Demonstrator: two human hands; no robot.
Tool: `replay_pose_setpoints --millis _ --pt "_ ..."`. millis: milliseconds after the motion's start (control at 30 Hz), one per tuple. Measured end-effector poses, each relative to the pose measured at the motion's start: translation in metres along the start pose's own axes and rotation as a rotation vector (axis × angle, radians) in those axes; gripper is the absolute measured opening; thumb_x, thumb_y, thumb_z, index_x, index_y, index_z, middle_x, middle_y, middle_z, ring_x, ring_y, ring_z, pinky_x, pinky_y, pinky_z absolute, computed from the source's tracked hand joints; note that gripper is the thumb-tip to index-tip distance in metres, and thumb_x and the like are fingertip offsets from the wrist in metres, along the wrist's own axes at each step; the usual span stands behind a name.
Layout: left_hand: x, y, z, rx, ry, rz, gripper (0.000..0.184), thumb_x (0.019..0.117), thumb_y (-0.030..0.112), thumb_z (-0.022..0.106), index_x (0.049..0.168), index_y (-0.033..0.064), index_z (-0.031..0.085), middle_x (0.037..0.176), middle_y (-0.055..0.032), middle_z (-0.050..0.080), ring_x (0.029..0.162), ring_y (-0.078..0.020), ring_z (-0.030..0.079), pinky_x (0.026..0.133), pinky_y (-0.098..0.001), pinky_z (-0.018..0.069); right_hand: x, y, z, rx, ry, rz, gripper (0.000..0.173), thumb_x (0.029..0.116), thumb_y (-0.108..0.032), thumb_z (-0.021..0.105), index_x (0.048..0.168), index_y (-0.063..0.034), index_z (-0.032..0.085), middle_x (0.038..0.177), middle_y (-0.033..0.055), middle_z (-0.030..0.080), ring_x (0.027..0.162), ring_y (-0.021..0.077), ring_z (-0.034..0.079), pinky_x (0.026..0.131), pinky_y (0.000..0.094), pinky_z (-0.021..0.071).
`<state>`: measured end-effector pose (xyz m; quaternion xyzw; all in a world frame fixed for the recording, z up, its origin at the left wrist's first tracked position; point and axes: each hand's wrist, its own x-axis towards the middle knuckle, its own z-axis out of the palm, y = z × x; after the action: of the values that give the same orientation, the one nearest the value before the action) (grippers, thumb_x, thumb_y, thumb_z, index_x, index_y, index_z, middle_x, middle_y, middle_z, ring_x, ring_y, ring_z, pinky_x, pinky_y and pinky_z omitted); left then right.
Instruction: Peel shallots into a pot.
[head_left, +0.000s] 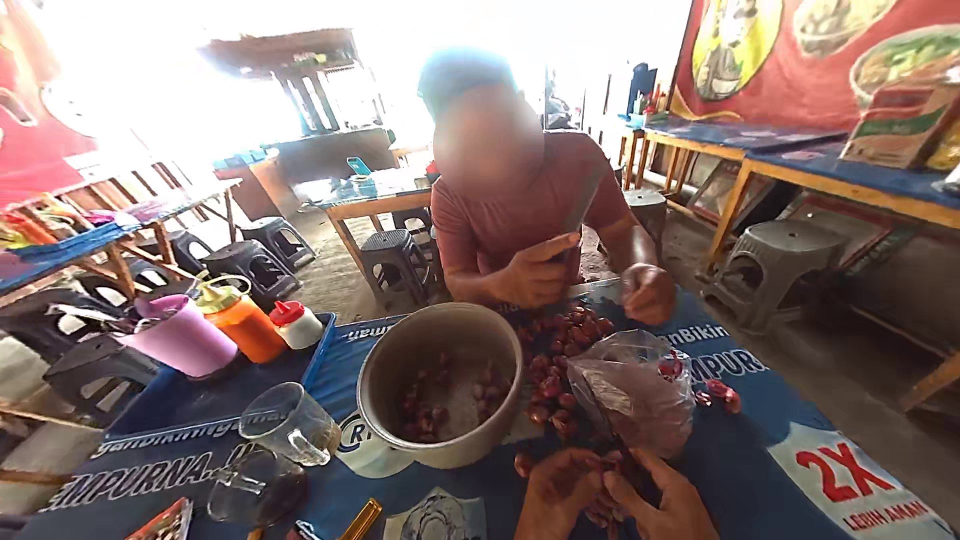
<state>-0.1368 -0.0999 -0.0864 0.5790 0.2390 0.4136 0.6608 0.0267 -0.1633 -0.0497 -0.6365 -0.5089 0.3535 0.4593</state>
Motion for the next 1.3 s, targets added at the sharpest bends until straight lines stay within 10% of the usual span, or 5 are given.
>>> replay_pose_setpoints --millis 433,567,700,1000,1300 --pt "0.004 -0.007 0.003 0.026 0.301 0.093 0.020 0.0992 0.006 0.057 0.113 -0.0062 0.064 0.093 -0.0047 0.073 0.084 -0.0107 0.071 0.080 -0.0287 0.0606 0.000 0.010 0.015 0.031 0.090 -0.016 0.019 0.0922 -0.019 0.068 0.099 -0.0023 0.065 0.068 0.0005 0.062 0.047 0.0052 0.055 0.045 0.0230 0.0496" --pt "0.003 -0.007 0.005 0.039 0.204 0.120 0.020 0.0975 0.006 0.060 0.113 -0.0059 0.065 0.094 -0.0020 0.072 0.083 -0.0057 0.069 0.078 -0.0247 0.0589 0.003 0.013 0.016 0.048 -0.025 -0.015 0.045 0.0899 -0.023 0.073 0.129 -0.0040 0.061 0.092 0.0034 0.070 0.061 0.0060 0.062 0.054 0.0246 0.0545" --pt "0.002 -0.007 0.009 0.042 0.216 0.085 0.021 0.0981 0.007 0.061 0.114 -0.0057 0.065 0.095 -0.0028 0.073 0.084 -0.0052 0.069 0.078 -0.0238 0.0585 0.004 0.016 0.020 0.020 -0.016 -0.028 0.035 0.0897 -0.025 0.072 0.119 -0.0049 0.068 0.083 0.0008 0.069 0.057 0.0049 0.061 0.052 0.0234 0.0540" --pt "0.003 -0.005 0.004 0.121 0.245 0.076 0.028 0.1011 0.011 0.057 0.123 -0.0058 0.063 0.107 -0.0056 0.069 0.089 -0.0049 0.066 0.079 -0.0215 0.0565 0.002 0.011 0.002 0.378 -0.150 0.021 0.041 0.1077 -0.028 0.042 0.140 -0.0059 0.054 0.071 -0.0033 0.062 0.044 0.0039 0.050 0.038 0.0187 0.0439" --pt "0.001 -0.004 0.009 0.151 0.231 0.090 0.026 0.0992 0.004 0.060 0.121 -0.0080 0.065 0.103 -0.0072 0.074 0.086 -0.0066 0.071 0.078 -0.0236 0.0604 0.003 0.007 -0.009 0.584 -0.366 0.120 0.056 0.1034 -0.019 0.051 0.158 -0.0133 0.039 0.084 0.0012 0.066 0.050 0.0061 0.055 0.041 0.0190 0.0478"
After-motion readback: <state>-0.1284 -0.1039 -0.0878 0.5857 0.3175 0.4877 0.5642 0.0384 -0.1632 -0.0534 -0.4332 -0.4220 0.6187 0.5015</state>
